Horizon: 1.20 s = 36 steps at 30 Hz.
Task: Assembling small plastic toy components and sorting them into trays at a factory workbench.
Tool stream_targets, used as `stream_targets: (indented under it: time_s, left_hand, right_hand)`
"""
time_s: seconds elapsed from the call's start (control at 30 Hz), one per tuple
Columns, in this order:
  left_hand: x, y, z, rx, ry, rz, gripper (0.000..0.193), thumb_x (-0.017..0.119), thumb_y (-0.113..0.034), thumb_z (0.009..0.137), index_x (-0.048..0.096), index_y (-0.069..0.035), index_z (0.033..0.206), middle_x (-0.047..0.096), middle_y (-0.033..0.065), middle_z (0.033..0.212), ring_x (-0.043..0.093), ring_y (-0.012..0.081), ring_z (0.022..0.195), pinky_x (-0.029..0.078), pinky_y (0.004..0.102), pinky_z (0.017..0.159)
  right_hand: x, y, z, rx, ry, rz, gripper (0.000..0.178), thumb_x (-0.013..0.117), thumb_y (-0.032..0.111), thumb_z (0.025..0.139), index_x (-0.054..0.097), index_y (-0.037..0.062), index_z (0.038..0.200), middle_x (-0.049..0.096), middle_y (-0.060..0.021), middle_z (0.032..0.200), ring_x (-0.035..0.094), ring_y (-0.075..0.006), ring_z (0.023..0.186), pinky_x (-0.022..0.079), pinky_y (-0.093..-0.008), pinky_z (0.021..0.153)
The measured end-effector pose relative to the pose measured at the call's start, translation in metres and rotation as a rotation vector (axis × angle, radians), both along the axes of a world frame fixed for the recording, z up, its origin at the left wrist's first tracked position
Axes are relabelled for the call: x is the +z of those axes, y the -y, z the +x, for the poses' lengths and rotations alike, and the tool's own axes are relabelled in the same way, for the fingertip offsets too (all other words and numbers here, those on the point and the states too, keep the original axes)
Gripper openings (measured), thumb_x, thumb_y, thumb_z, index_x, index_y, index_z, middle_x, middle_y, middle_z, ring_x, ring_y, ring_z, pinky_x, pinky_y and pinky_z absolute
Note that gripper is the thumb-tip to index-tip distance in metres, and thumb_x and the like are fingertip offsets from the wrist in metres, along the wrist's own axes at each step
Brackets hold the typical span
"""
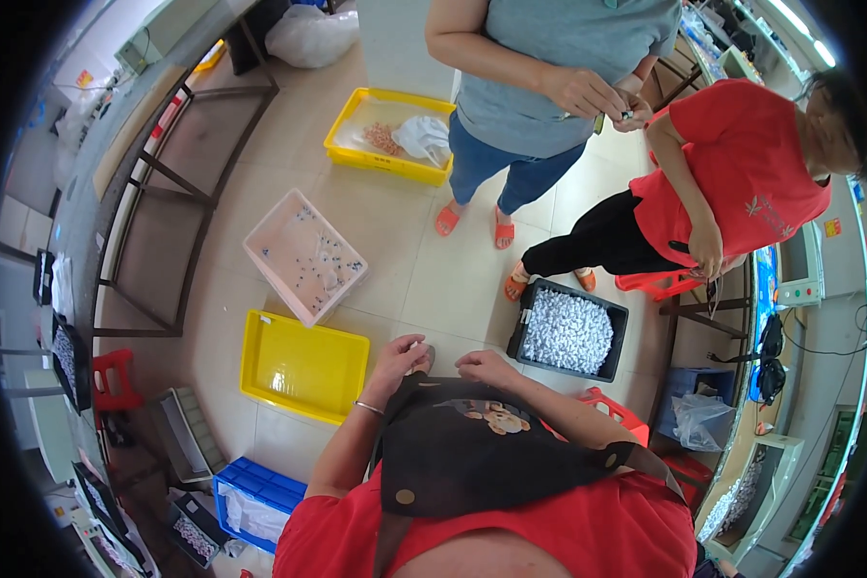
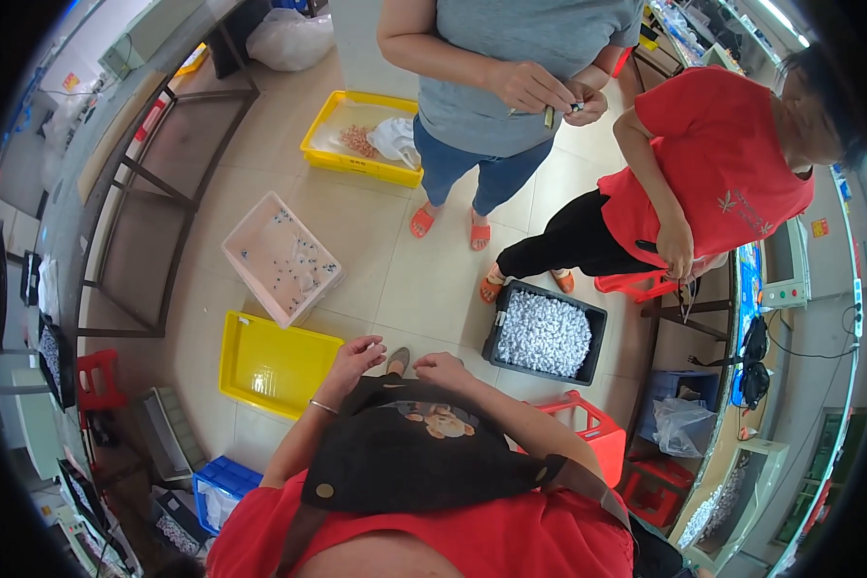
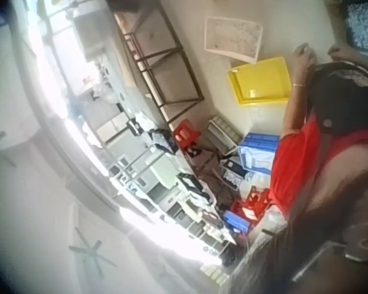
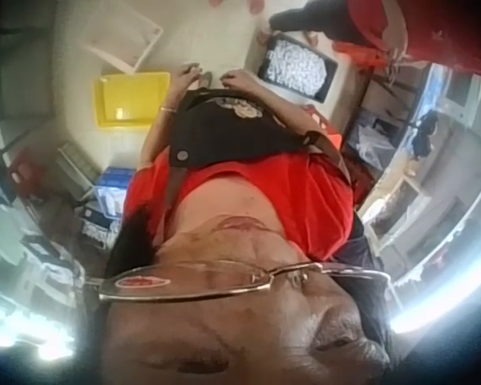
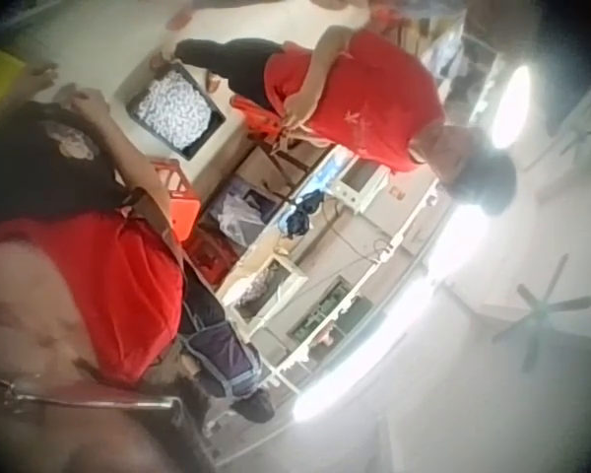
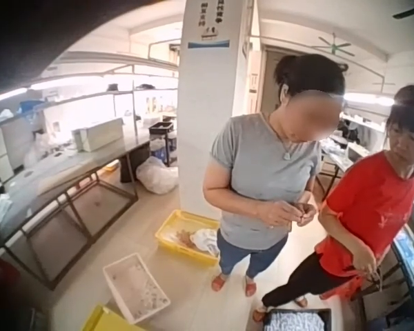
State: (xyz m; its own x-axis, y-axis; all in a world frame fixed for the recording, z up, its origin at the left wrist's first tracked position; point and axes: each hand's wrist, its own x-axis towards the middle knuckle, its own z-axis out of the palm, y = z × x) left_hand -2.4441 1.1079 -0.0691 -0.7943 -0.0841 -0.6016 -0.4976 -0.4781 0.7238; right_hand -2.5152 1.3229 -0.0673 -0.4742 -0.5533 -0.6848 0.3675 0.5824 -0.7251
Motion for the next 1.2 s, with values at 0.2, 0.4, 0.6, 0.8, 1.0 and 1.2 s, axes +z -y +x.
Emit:
stream_targets:
  time_s: [0.2,0.4,0.6,0.8,1.0,1.2]
  left_hand:
    - [0.027,0.005,-0.011,0.117,-0.031,0.14,0.03,0.057,-0.012,0.088,0.052,0.0,0.114,0.059,0.0061,0.086,0.057,0.0118,0.075,0.048,0.0255,0.066]
    - [0.105,0.17,-0.064,0.695,-0.51,-0.024,0.008,0.052,-0.013,0.09,0.058,-0.007,0.09,0.061,0.0049,0.091,0.057,0.0082,0.08,0.047,0.0208,0.073]
    - [0.091,0.093,-0.063,0.359,-0.255,-0.192,0.012,0.056,-0.007,0.086,0.058,-0.003,0.097,0.059,0.0041,0.088,0.054,0.009,0.075,0.046,0.0214,0.069]
    - [0.024,-0.006,-0.01,0.283,-0.121,0.188,0.017,0.057,-0.004,0.085,0.057,-0.003,0.103,0.061,0.0095,0.091,0.06,0.0152,0.076,0.05,0.0251,0.068]
    - [0.019,-0.057,-0.006,0.112,-0.064,0.195,0.022,0.055,-0.006,0.088,0.052,-0.001,0.109,0.061,0.0117,0.094,0.06,0.0165,0.075,0.051,0.026,0.068]
    - [0.013,-0.065,-0.011,0.04,-0.112,0.08,0.029,0.058,-0.006,0.086,0.052,-0.001,0.114,0.061,0.0094,0.097,0.062,0.0163,0.08,0.049,0.0222,0.066]
  right_hand:
    - [0.028,0.032,-0.017,-0.08,0.428,-0.283,0.046,0.057,0.026,0.086,0.044,0.0081,0.127,0.05,-0.0069,0.117,0.051,-0.0144,0.1,0.044,-0.0281,0.083]
    - [0.121,0.18,-0.06,0.013,0.505,-0.746,0.062,0.041,0.046,0.092,0.023,0.0124,0.14,0.038,-0.0092,0.136,0.042,-0.0198,0.119,0.035,-0.0339,0.097]
    - [0.031,0.068,-0.032,0.29,0.212,-0.195,0.032,0.058,0.029,0.082,0.064,0.0035,0.1,0.063,-0.0045,0.084,0.057,-0.0126,0.079,0.047,-0.0281,0.075]
    - [0.038,-0.026,-0.022,-0.019,0.215,-0.15,0.04,0.055,0.033,0.087,0.058,0.0014,0.111,0.061,-0.007,0.101,0.056,-0.0145,0.094,0.045,-0.0275,0.082]
    - [0.025,-0.046,-0.008,-0.156,0.259,-0.149,0.04,0.057,0.032,0.087,0.058,0.0014,0.111,0.061,-0.0072,0.1,0.056,-0.0133,0.094,0.045,-0.0264,0.082]
    - [0.015,-0.054,0.005,-0.193,0.313,-0.179,0.037,0.056,0.028,0.088,0.056,0.0029,0.115,0.06,-0.007,0.105,0.056,-0.0137,0.096,0.046,-0.0255,0.083]
